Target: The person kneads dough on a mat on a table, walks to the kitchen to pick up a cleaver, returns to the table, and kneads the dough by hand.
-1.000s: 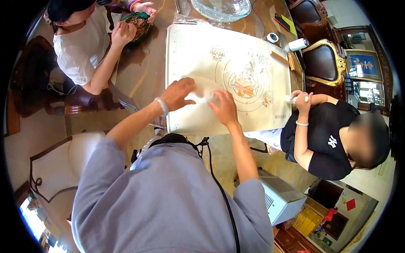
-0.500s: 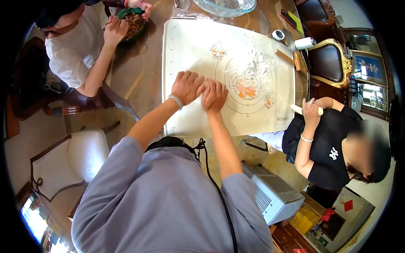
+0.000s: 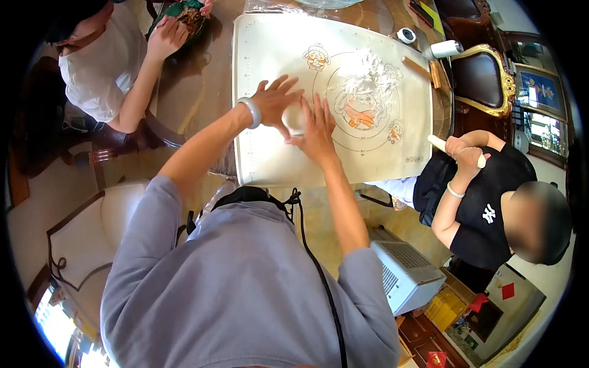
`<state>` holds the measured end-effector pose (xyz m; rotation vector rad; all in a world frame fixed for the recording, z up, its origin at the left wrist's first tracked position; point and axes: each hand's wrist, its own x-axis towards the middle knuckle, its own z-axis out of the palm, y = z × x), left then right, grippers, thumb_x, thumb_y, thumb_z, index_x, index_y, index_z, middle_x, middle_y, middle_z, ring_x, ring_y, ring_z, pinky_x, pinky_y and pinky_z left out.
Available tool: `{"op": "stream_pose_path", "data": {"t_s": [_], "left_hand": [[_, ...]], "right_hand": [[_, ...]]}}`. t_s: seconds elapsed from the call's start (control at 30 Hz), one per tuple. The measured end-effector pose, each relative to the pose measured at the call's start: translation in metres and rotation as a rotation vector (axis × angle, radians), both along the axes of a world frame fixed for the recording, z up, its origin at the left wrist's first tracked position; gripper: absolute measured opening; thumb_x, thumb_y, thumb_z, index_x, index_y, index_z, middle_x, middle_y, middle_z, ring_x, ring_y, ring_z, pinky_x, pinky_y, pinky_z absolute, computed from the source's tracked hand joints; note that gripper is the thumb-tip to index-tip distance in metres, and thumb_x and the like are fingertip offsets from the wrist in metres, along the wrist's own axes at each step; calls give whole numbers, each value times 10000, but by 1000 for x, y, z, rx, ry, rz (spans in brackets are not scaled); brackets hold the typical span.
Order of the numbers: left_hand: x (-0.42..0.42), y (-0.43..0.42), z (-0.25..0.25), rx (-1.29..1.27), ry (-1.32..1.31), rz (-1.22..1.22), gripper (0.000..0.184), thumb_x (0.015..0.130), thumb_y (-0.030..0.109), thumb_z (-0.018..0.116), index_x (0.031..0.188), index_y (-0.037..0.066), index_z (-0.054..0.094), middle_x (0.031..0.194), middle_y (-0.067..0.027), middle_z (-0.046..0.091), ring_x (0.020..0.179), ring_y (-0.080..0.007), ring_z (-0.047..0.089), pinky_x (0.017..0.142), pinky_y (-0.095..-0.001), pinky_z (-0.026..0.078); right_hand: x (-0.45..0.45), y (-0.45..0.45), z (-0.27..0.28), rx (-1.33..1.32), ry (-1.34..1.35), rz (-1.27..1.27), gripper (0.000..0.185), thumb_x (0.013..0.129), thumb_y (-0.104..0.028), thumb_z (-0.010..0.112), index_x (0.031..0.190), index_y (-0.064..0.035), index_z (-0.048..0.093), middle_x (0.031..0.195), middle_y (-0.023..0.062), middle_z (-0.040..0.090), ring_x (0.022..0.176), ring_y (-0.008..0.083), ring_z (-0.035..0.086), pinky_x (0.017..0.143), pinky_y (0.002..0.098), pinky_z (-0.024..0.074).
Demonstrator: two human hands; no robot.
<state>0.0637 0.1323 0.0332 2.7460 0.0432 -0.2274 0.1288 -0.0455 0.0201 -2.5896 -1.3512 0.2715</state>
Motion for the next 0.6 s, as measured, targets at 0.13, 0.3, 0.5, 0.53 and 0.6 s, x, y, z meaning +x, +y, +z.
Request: {"op": "stream_pose_path", "data": {"t_s": [0.13,0.3,0.5,0.53,0.6], "left_hand": [[12,8,-17,-138,54,-74,867,537,271,845,1288,96,450,1259,-99,500,1191,-288,463,959,-445,405],[0,-6,-12,-12,-189,52,828,580,258,845,1287,89,448,1248,-104,503,1157,-279,482,969,-423,394],[-57,-24,13,-71,-296,18,686,731,396,747,1274,93,457,1209,-116,507,1135,-296,476,960,-452,359],[-56,-24,18,-129,-272,83,644,763,397,712,1273,94,462,1210,-132,507,1128,-306,479,950,-454,368],[-55,-34,12,-106,-298,173,537,809,371,655,1233,86,491,1184,-148,516,1090,-311,494,920,-452,386]], "right_hand": [[15,13,2,3,231,-79,1056,530,-255,891,1416,-199,319,1334,131,413,1200,363,429,960,474,381],[22,5,4,183,-105,47,916,562,-250,876,1354,-202,419,1279,112,465,1141,321,466,949,440,378],[3,-27,23,345,37,67,537,782,-323,718,1227,-95,521,1199,142,513,1101,322,479,933,430,383],[0,-32,24,348,131,10,473,830,-331,674,1201,-71,536,1195,150,514,1098,328,480,933,434,384],[-7,-20,19,390,55,-60,376,880,-316,599,1142,-50,554,1149,155,534,1080,339,494,921,455,382]]}}
